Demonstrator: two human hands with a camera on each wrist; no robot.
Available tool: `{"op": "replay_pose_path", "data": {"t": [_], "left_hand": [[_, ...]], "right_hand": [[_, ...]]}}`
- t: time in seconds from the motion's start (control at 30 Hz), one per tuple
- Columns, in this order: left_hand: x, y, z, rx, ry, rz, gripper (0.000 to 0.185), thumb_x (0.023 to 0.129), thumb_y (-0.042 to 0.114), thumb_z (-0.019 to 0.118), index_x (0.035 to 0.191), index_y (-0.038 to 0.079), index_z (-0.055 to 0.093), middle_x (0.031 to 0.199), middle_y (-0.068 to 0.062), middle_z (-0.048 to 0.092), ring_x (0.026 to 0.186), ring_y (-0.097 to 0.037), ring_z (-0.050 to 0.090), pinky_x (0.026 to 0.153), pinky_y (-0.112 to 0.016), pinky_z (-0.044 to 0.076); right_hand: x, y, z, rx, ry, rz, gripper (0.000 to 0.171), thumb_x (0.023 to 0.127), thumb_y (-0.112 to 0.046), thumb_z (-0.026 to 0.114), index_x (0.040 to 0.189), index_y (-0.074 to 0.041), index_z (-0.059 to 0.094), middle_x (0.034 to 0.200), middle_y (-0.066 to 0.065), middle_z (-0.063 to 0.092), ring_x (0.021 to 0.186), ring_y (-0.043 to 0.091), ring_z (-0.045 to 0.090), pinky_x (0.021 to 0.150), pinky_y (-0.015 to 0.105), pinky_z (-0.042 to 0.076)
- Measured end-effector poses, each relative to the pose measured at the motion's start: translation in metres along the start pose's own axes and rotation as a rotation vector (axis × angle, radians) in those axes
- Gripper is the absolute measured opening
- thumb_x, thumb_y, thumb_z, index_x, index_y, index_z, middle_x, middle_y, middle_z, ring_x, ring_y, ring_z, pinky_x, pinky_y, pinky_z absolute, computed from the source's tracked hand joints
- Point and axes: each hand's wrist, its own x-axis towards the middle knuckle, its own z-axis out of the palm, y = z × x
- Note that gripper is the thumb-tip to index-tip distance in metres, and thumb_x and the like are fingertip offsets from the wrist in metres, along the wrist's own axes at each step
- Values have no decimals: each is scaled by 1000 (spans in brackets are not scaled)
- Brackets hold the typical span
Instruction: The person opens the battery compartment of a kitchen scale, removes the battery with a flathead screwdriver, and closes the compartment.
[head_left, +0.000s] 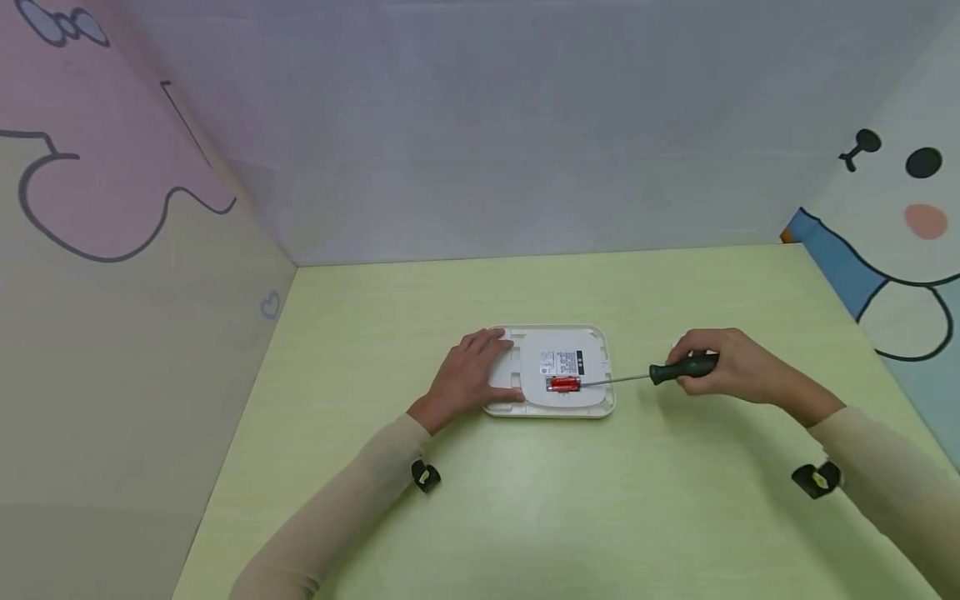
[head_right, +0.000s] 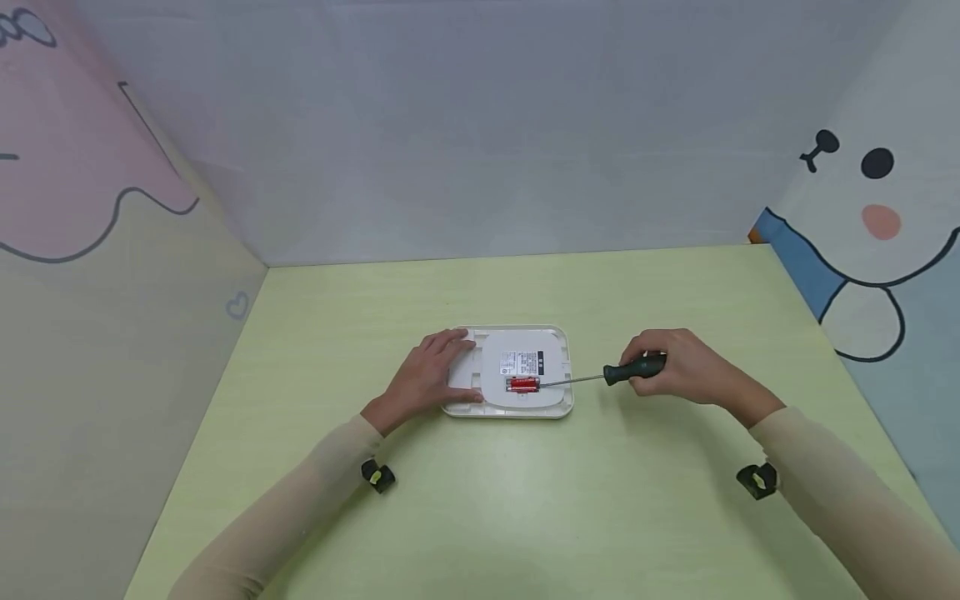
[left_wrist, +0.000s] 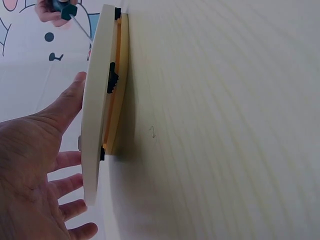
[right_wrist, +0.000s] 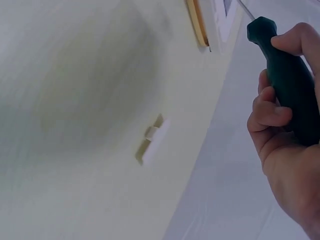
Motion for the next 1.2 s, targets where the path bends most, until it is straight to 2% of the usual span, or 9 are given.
{"op": "replay_pose_path", "data": {"t": [0.17,0.47,0.67,0.83,1.03,1.2], "left_hand": [[0,0,0,7,-2,-3,88,73,71,70,142,21,48,155,-1,35,141,-25,33,108,-44,39],[-1,-2,0,2,4,3,88,73,71,70,142,21,48,155,-1,35,141,-25,34,108,-44,39],[0,-2,0,1,13,12,88,73,70,71,142,20,49,154,-2,36,139,-26,35,107,-44,39],[0,-1,1,3,8,18,88,73,69,70,142,19,48,154,-3,36,139,-27,35,108,-45,39],[0,-1,0,5,8,14,88,73,69,71,143,20,47,155,-3,35,140,-27,34,109,-45,38],[0,0,1,3,-1,11,88,74,70,70,143,20,47,155,-2,35,140,-26,34,108,-44,39]], "right_hand": [[13,-17,-10,-79,-26,-79,27,74,-3,75,90,-24,70,85,-12,64,68,1,50,59,22,43],[28,-26,-16,-93,-103,-54,26,74,-3,73,88,-25,70,85,-12,63,69,3,51,60,22,43],[35,-19,-19,-25,-148,7,24,75,-4,73,89,-23,70,86,-7,66,69,6,54,62,24,45],[28,-5,-14,63,-158,90,21,79,-5,74,91,-22,70,87,-2,66,71,9,55,63,25,45],[11,19,0,169,-112,119,17,83,-8,75,96,-18,70,85,3,66,67,9,54,60,26,46],[1,35,9,271,-85,123,16,84,-5,74,99,-11,71,90,6,66,68,12,54,60,27,47]]}}
